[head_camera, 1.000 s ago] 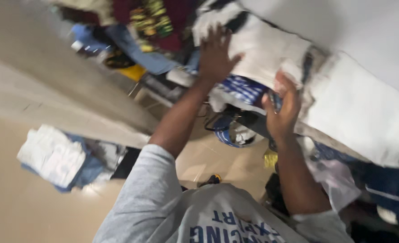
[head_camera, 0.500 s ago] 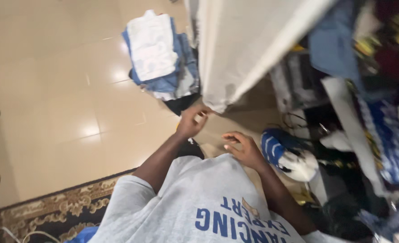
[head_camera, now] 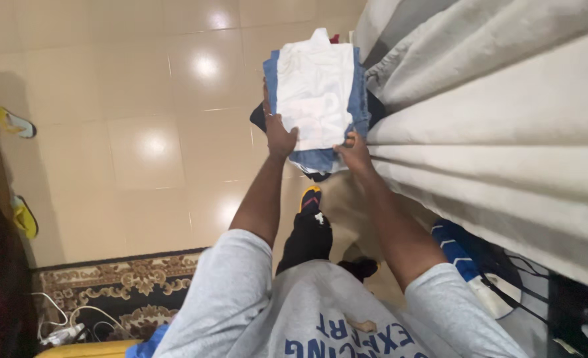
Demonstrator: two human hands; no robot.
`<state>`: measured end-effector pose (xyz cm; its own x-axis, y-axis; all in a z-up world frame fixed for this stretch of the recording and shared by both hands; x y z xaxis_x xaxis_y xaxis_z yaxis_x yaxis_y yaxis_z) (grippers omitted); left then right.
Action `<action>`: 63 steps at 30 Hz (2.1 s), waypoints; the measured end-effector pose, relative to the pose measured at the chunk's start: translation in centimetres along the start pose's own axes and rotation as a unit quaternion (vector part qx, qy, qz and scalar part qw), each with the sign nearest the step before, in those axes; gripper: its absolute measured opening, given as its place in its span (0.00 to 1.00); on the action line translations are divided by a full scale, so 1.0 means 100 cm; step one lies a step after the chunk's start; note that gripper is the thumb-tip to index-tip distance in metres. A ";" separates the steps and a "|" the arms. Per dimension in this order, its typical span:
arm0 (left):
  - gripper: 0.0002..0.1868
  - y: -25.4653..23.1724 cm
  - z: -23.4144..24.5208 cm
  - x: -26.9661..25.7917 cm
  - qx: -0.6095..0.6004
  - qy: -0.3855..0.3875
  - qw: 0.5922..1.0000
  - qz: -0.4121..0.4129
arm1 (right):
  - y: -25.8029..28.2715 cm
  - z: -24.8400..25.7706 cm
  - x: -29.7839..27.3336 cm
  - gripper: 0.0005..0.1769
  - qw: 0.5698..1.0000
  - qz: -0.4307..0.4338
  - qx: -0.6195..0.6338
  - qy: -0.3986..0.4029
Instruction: The person folds various clothing items, including shirts, pants, and a jacket, and stacks them on a surface. They also handle plastic-wrapped garments, placing them on the growing pile.
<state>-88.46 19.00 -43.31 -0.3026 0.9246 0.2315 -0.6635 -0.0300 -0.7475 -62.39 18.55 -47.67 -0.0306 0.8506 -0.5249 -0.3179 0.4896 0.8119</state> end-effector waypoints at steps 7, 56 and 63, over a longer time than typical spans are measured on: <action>0.16 0.017 -0.004 0.018 -0.003 0.082 0.980 0.180 | -0.007 -0.028 0.034 0.45 0.996 0.030 -0.022 -0.078; 0.18 -0.877 -0.366 -0.281 -0.679 0.502 0.522 -0.124 | -0.018 0.759 -0.659 0.43 0.752 0.384 0.330 -0.422; 0.38 -0.836 -0.363 -0.317 -0.488 0.394 0.777 -0.044 | -0.090 0.744 -0.618 0.51 0.747 0.091 -0.075 -0.654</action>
<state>1.44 5.95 -10.73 0.4833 0.8638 0.1420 0.2944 -0.0076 -0.9556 12.91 -24.17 -3.53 0.8348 0.4086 0.3690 -0.5270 0.3987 0.7505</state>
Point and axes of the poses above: each hand's wrist, its own x-axis towards the middle knuckle, its own z-axis out of the back of the hand, y = z × x, the point moved 6 cm from there along x, towards the middle knuckle, and after that the axes turned 2 degrees about y, right-handed, at the moved point
